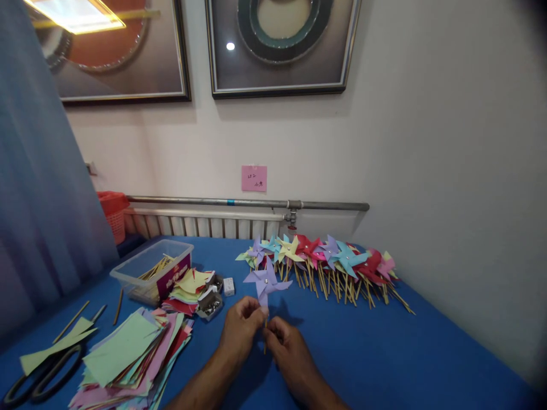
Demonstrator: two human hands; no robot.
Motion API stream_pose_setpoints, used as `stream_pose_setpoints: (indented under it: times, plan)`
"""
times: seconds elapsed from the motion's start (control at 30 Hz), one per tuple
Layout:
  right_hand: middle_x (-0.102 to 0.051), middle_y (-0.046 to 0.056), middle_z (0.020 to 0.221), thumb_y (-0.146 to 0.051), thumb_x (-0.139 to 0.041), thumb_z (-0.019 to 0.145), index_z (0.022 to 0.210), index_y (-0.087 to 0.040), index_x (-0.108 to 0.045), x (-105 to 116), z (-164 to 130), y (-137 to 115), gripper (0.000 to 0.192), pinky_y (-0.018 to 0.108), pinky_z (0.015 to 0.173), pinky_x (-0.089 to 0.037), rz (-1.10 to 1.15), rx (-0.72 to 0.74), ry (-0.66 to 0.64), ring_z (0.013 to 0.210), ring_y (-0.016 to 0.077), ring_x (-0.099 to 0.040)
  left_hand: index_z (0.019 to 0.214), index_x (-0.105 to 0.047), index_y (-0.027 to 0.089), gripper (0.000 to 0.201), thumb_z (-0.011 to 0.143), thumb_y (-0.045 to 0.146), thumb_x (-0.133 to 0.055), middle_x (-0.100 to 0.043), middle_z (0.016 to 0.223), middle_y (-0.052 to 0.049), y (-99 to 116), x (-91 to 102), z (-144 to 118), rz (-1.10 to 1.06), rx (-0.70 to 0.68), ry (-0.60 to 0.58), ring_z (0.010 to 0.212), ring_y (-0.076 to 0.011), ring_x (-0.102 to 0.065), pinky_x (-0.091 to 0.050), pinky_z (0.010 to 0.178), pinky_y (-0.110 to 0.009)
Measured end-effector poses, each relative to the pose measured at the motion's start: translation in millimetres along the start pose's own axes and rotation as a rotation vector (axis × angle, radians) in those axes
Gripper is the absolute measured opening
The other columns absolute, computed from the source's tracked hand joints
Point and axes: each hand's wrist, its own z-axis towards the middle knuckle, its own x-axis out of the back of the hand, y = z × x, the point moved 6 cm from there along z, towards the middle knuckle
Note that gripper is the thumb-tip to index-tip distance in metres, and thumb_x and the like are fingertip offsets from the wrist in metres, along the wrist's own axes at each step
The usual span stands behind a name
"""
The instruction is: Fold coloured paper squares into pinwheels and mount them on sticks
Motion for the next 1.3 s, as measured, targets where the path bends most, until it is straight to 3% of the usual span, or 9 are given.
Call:
stream_pose_setpoints:
  times: [0.4, 0.73, 1.03, 1.17, 1.3]
  plan:
    - [-0.041, -0.007, 0.058, -0.034, -0.049, 0.088, 0.070, -0.023, -0.045, -2.3, -1.3, -1.9, 0.022, 0.024, 0.054, -0.031, -0.002, 0.004, -0.046, 0.053, 0.0108, -0.039, 0.062, -0.053, 0.020, 0.018, 0.070, 0.034, -0.060, -0.045, 0.055, 0.006, -6.9, 12.1, 6.9, 0.133, -0.040, 0.079, 0.055, -0.0106, -0.041, -0.033, 0.056, -0.024]
    - [-0.042, -0.007, 0.059, -0.032, -0.051, 0.089, 0.071, -0.022, -0.047, -4.1, -3.2, -3.0, 0.021, 0.023, 0.055, -0.033, -0.031, -0.012, -0.080, 0.054, 0.0112, -0.040, 0.069, -0.055, 0.020, 0.020, 0.079, 0.037, -0.056, -0.047, 0.058, 0.006, 17.6, 35.9, 10.1, 0.336, -0.112, 0.178, 0.057, -0.0121, -0.043, -0.031, 0.058, -0.025]
    - [-0.047, -0.006, 0.061, -0.031, -0.053, 0.088, 0.072, -0.021, -0.050, -6.9, -6.1, -6.9, 0.019, 0.024, 0.058, -0.035, -0.047, -0.005, -0.088, 0.058, 0.0116, -0.043, 0.079, -0.063, 0.018, 0.020, 0.077, 0.038, -0.062, -0.057, 0.066, 0.002, 27.9, 48.9, 12.4, 0.246, -0.159, 0.273, 0.064, -0.0150, -0.052, -0.039, 0.063, -0.026]
    - [-0.043, -0.007, 0.060, -0.038, -0.055, 0.087, 0.071, -0.022, -0.048, -2.9, -3.9, -5.5, 0.023, 0.023, 0.056, -0.034, 0.006, -0.030, -0.043, 0.055, 0.0110, -0.039, 0.084, -0.064, 0.018, 0.019, 0.075, 0.036, -0.065, -0.061, 0.071, 0.001, 21.6, 46.5, 12.4, 0.203, -0.141, 0.280, 0.067, -0.0154, -0.054, -0.041, 0.065, -0.026]
    - [-0.041, -0.007, 0.058, -0.044, -0.054, 0.087, 0.071, -0.023, -0.046, 2.0, -0.8, -1.4, 0.028, 0.023, 0.054, -0.033, 0.034, -0.043, -0.003, 0.053, 0.0112, -0.040, 0.073, -0.062, 0.018, 0.014, 0.071, 0.032, -0.064, -0.055, 0.061, 0.003, 4.7, 24.7, 9.7, 0.151, -0.064, 0.133, 0.059, -0.0130, -0.048, -0.037, 0.060, -0.025]
